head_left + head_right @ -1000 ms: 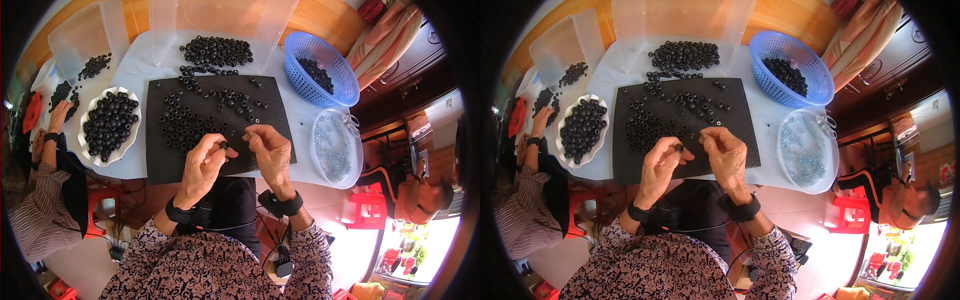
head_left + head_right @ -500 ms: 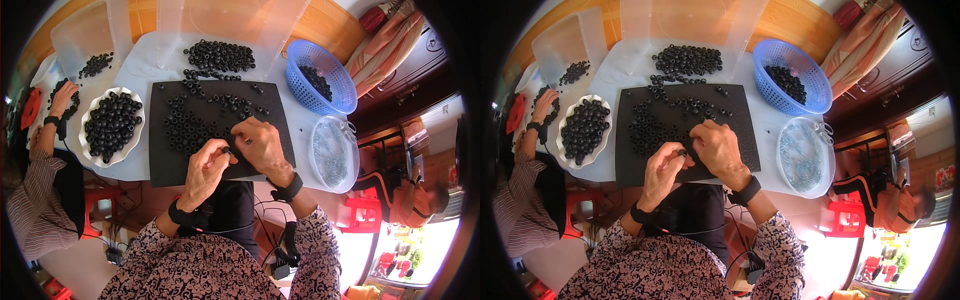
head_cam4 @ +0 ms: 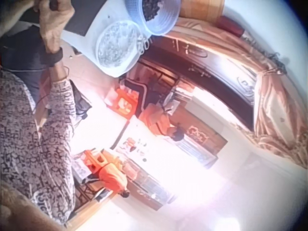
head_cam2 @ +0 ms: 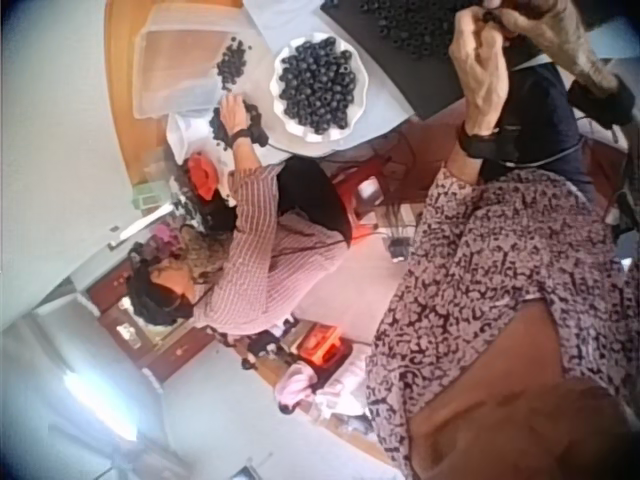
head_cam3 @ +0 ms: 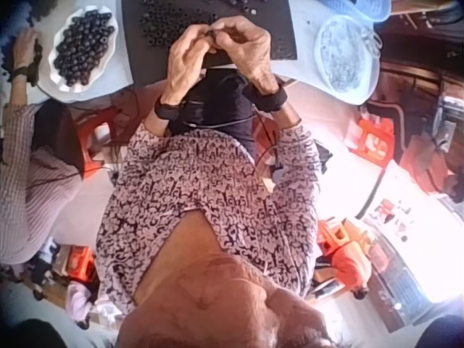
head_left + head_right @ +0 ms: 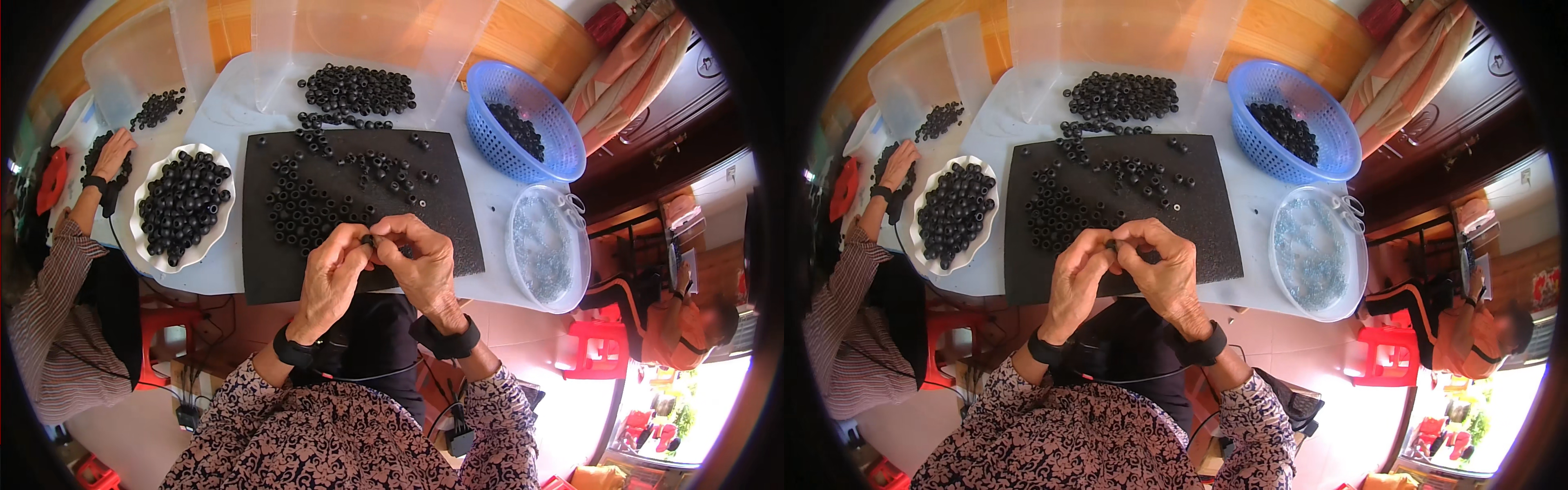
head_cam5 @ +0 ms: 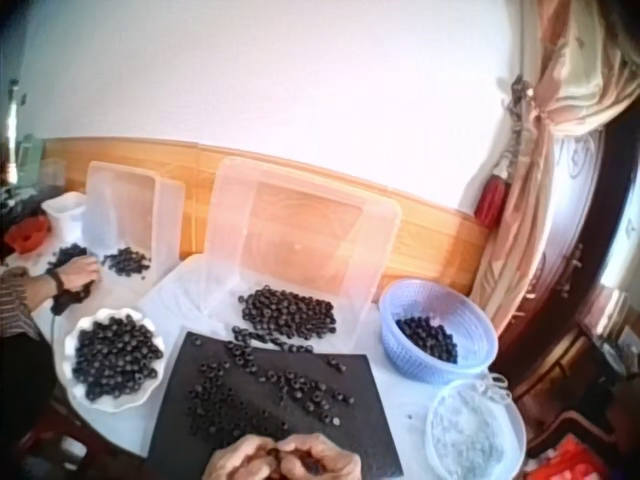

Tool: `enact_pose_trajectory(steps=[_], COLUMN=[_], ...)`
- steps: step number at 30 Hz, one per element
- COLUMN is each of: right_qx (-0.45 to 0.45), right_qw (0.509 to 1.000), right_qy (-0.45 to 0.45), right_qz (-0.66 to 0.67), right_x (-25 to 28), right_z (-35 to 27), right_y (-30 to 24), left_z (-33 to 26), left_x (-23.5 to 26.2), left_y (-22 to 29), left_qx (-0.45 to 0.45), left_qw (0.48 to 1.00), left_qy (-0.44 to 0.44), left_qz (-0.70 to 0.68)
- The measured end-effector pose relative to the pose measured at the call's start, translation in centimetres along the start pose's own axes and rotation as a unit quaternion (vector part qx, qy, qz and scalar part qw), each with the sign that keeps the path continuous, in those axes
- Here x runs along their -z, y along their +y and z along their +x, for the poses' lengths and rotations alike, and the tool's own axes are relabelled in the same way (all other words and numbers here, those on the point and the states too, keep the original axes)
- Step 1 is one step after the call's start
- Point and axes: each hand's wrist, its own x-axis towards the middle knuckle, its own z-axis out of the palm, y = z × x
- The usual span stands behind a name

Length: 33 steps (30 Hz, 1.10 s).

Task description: The recorder is sorting and assembling small black plastic rings on a workspace table.

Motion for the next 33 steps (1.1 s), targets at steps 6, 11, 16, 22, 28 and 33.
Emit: enact_pose_trajectory(steps=[6,11,16,22,28,33], right_qx=[0.041,-0.033,0.157,0.279,0.249,0.008], right_qw=[0.998,0.997,0.955,0.868,0.845,0.968], right_qy=[-0.003,0.021,0.019,-0.125,-0.136,-0.025], right_qz=[0.046,0.071,-0.251,-0.392,-0.453,-0.25], right_x=[-0.1,0.4,1.5,0.8,0.1,1.0], right_z=[-0.6,-0.8,4.1,9.2,9.2,6.7], right_y=[0.3,0.1,-2.6,-1.1,-0.2,-2.8], left_z=[-0.2,-0.1,-0.2,-0.3,-0.3,-0.1], left_x=[-0.3,-0.4,-0.2,0.0,0.3,0.5], left_y=[-0.1,0.0,0.5,0.3,0.3,0.4], left_qx=[-0.019,-0.033,0.003,0.029,0.04,0.063], left_qw=[0.999,0.998,0.999,0.999,0.998,0.998], left_qy=[0.011,-0.014,-0.019,-0.021,-0.026,-0.023], left_qz=[0.035,0.048,0.04,0.033,0.028,0.011])
